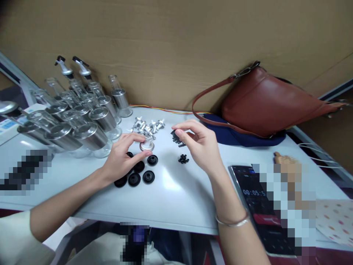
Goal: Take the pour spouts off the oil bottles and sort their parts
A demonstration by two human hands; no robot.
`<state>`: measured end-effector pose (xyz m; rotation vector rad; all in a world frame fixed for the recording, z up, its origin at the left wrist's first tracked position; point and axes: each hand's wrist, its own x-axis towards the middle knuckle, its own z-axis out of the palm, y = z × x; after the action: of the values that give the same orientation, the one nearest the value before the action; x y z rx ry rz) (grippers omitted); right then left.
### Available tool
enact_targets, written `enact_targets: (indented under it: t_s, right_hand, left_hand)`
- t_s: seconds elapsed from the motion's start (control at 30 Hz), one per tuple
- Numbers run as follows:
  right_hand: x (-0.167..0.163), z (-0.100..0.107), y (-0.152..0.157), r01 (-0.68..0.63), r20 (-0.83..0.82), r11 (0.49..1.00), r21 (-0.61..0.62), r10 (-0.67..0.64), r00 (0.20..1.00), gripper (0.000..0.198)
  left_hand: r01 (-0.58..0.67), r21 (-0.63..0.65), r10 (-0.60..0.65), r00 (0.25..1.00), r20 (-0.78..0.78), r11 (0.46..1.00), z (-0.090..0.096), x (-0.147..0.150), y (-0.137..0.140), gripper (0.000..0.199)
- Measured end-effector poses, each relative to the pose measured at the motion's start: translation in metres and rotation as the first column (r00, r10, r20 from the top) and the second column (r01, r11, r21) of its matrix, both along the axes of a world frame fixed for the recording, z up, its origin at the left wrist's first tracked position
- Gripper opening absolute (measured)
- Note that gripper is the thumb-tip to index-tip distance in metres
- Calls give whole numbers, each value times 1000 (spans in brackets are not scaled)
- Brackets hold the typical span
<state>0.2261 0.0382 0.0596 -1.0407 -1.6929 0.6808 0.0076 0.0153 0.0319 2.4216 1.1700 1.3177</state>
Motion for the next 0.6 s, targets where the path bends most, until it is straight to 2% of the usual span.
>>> enact_targets:
  t_s: [0.13,0.33,0.4,0.5,0.6]
  right_hand:
    - [17,-6,8,-63,211,979,-193,104,972,19]
    - [21,-10,11,6,472,979,-203,92,877,20]
    - [21,-9,11,-4,478,965,-264,134,868,21]
    - [24,-11,12,-19,395,936,-353,167,903,19]
    - [28,-12,14,27,471,949,-315,132,872,19]
  left_hand:
    - [11,32,-9,999,-40,999,-1,0,1,22]
    - [12,52,-11,1000,-29,999,-2,-1,3,21]
    - [24,59,-22,999,-39,998,-2,-2,2,20]
    - [35,63,-30,997,-69,997,-1,-2,1,19]
    - [40,67,-34,996,-88,997,-1,-2,1,17]
